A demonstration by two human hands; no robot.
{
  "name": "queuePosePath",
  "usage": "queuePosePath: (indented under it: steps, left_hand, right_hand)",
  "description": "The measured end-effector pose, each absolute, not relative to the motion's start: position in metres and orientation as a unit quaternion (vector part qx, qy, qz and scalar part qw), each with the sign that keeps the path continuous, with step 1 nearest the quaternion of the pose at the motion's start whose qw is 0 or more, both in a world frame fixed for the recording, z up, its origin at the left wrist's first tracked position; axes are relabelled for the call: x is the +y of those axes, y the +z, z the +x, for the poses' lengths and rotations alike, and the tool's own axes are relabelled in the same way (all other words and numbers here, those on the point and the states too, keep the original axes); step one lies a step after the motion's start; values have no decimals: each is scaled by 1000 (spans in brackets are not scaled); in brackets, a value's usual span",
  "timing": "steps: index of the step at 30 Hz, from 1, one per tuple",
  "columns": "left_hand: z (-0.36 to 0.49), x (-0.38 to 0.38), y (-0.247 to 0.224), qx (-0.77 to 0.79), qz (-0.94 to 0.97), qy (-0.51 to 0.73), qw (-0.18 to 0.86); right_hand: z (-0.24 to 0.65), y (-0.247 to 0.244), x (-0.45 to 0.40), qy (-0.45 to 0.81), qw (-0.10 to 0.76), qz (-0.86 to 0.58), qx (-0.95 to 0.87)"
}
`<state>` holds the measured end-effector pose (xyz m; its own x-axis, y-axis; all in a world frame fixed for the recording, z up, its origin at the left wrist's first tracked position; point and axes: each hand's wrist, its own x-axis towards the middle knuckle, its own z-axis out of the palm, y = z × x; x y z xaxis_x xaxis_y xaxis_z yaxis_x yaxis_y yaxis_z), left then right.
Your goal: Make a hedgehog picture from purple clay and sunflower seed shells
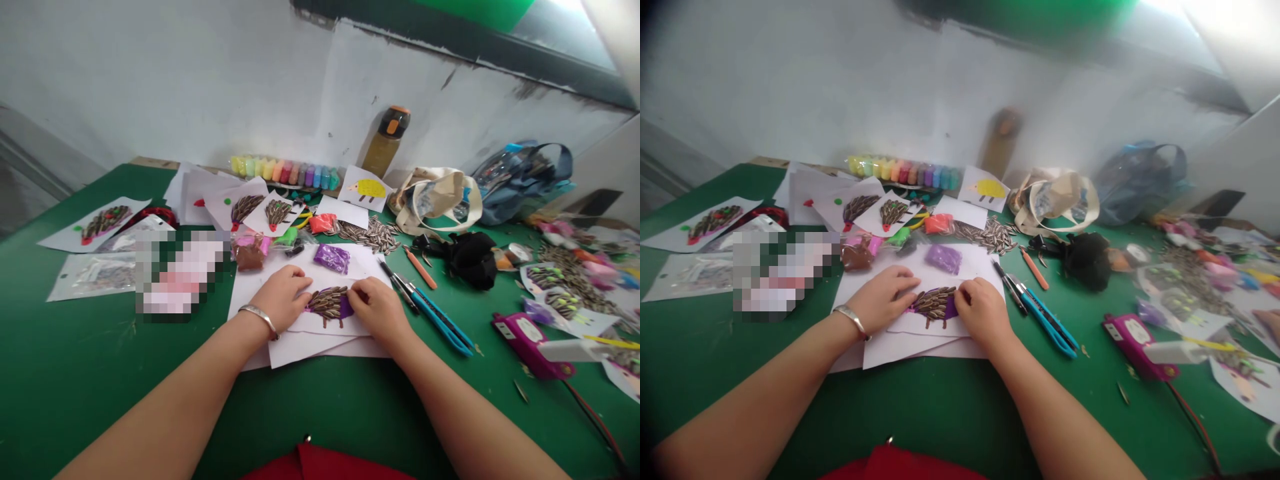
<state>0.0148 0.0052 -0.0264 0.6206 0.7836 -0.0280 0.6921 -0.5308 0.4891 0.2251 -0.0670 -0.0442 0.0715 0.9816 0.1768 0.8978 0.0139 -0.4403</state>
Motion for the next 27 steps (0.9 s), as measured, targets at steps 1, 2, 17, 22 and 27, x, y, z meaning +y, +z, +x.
queuePosePath:
  steps: [1, 2, 17, 22, 27]
  left_hand:
    - [15, 5, -26, 423, 870, 98, 232]
    - [15, 5, -27, 422, 871, 99, 231]
    - [15, 2, -26, 428, 865, 101, 242]
    - [15, -2, -27, 431, 865, 95, 238]
    - [15, -2, -28, 438, 862, 94, 238]
  right_hand:
    - [225, -44, -67, 93, 223, -696, -676]
    - [224, -44, -67, 93, 222, -695, -677]
    - [233, -48, -72, 97, 291, -647, -698]
    - [231, -51, -71, 88, 260, -642, -716]
    - [230, -53, -71, 82, 254, -645, -716]
